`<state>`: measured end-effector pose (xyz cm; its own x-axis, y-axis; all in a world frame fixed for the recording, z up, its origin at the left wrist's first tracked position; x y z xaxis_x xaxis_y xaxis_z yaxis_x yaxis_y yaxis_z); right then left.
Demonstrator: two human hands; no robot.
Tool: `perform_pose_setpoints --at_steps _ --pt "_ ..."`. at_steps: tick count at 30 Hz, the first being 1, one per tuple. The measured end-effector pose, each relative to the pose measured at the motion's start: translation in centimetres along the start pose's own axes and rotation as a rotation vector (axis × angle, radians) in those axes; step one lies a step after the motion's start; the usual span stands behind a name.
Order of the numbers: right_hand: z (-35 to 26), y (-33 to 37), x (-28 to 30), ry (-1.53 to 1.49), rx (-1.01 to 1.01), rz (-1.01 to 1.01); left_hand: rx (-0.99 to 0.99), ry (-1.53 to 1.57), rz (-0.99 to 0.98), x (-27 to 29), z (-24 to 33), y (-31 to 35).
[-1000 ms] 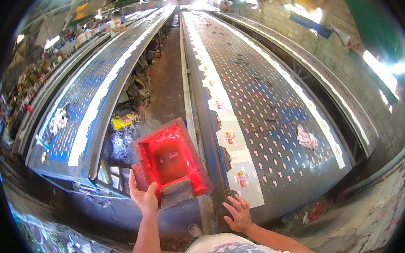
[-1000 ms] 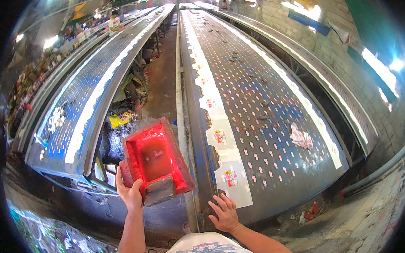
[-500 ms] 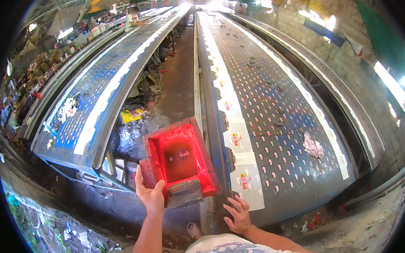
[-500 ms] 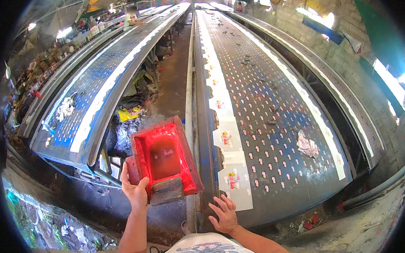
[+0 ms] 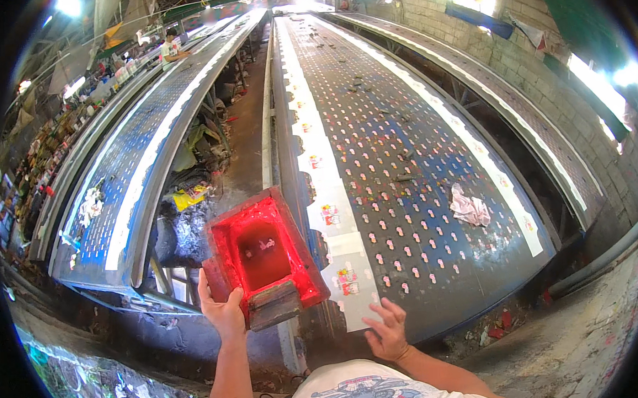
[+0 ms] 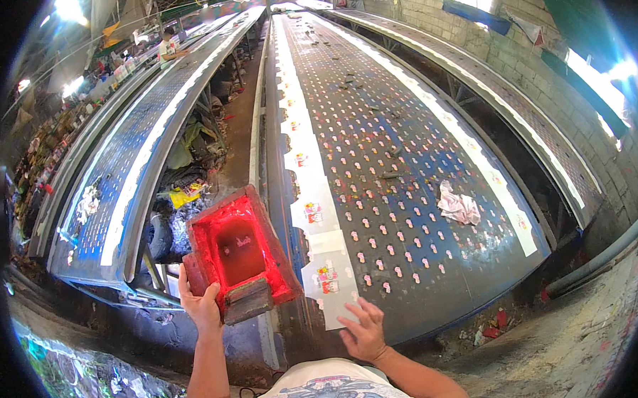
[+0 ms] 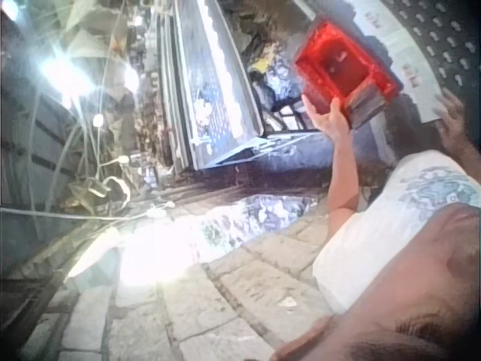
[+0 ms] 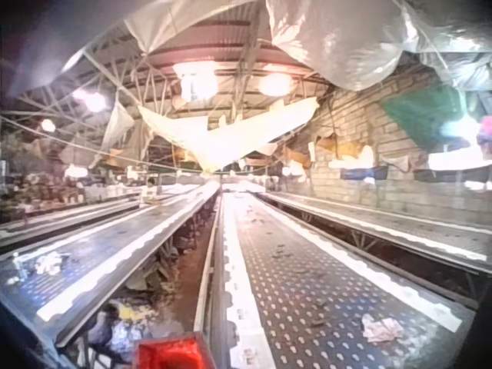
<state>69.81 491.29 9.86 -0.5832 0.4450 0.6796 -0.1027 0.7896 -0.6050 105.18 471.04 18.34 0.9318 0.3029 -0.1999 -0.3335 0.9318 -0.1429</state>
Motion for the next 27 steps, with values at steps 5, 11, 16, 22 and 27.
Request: perform_pose_setpoints --at_steps 5,11,16,22,27 --pt "7.5 0.3 5.9 0.2 -0.025 0.076 -0.027 -0.042 0.042 -2.1 -0.6 1.5" --pt "14.4 1.0 9.4 0.281 -0.014 0.005 -0.012 -0.07 0.085 -3.6 -0.5 4.0" --pt "15.9 2.9 7.8 0.21 -0.024 -0.124 0.03 -0.116 0.098 -3.7 0.5 5.5" --pt "16.9 3.0 7.9 0.258 -0.117 -0.165 0.015 -0.086 0.074 -4.9 -0.6 5.0" --pt "17.3 2.9 7.5 0.246 -0.154 -0.168 0.018 -0.117 0.065 -6.2 -2.0 5.3"
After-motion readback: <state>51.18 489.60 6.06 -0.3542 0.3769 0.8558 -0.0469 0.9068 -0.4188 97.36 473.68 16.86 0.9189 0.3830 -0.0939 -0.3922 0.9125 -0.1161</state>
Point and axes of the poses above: each hand's wrist, its own y-axis away from the middle knuckle, its own x-axis out of the back of the hand, z = x × y, the point moved 2 cm from there along -y, towards the middle knuckle, and after that the axes turned 7 degrees about x, right-handed, at the moved point
